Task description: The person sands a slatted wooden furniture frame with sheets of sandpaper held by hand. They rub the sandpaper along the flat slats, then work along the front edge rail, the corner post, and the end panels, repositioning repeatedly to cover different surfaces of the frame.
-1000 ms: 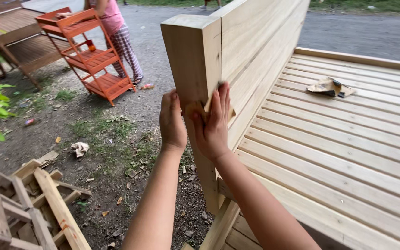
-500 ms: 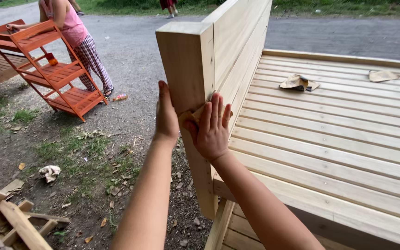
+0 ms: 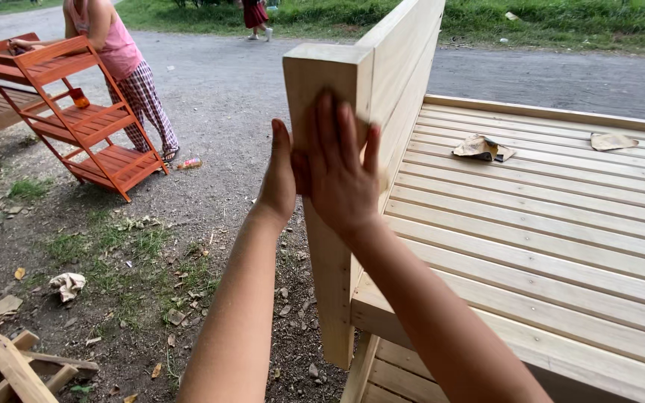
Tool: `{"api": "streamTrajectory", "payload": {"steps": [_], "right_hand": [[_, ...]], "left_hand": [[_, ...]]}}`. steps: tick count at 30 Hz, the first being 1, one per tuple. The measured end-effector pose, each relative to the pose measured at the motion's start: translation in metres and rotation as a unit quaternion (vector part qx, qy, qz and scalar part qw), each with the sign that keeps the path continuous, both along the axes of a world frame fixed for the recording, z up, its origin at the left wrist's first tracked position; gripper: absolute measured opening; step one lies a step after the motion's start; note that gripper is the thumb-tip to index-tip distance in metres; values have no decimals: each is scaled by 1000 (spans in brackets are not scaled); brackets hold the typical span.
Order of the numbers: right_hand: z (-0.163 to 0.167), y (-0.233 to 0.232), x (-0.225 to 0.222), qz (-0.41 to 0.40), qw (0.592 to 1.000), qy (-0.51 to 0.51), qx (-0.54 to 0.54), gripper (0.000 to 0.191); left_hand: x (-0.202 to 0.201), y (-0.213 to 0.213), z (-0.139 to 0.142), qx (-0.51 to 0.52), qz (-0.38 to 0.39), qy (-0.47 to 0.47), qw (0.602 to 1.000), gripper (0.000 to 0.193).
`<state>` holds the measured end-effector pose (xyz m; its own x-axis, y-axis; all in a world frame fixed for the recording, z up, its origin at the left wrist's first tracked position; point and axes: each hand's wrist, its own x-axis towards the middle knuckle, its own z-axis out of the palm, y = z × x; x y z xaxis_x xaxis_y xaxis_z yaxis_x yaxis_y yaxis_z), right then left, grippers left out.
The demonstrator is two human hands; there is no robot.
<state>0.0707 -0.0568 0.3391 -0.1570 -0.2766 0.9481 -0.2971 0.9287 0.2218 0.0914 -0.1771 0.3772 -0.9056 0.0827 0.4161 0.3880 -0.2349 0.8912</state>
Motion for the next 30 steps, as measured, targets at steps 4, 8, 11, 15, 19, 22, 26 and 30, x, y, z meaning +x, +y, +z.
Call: {"api": "streamTrajectory", "payload": {"steps": [4,8,11,15,19,22,26,30], "right_hand": [[-8,-1,-1,-35,999,-11,-21,58],[-25,9,30,-56,998,18,32,58],[-2,22,29,-85,996,-34,3,62],[32,23,19,-110,991,-2,-71,59],[8,9,53,-153,987,-48,1,59],[-4,12,69,-91,993,-51,51,57],[22,36,43,-60,992,-104,30,57],[19,33,39,-164,984,68,-8,51]], "left_hand": [[-10,-7,9,-76,-6,38,996,103],[-21,-9,14,-158,51,25,986,116],[-29,-8,16,-176,-10,35,984,122],[-33,-2,15,-186,-14,9,982,116],[-22,12,11,-67,-41,61,995,96],[-9,21,13,-79,117,181,973,82],[9,27,24,-129,257,313,905,62],[32,31,30,-168,322,406,839,55]]}}
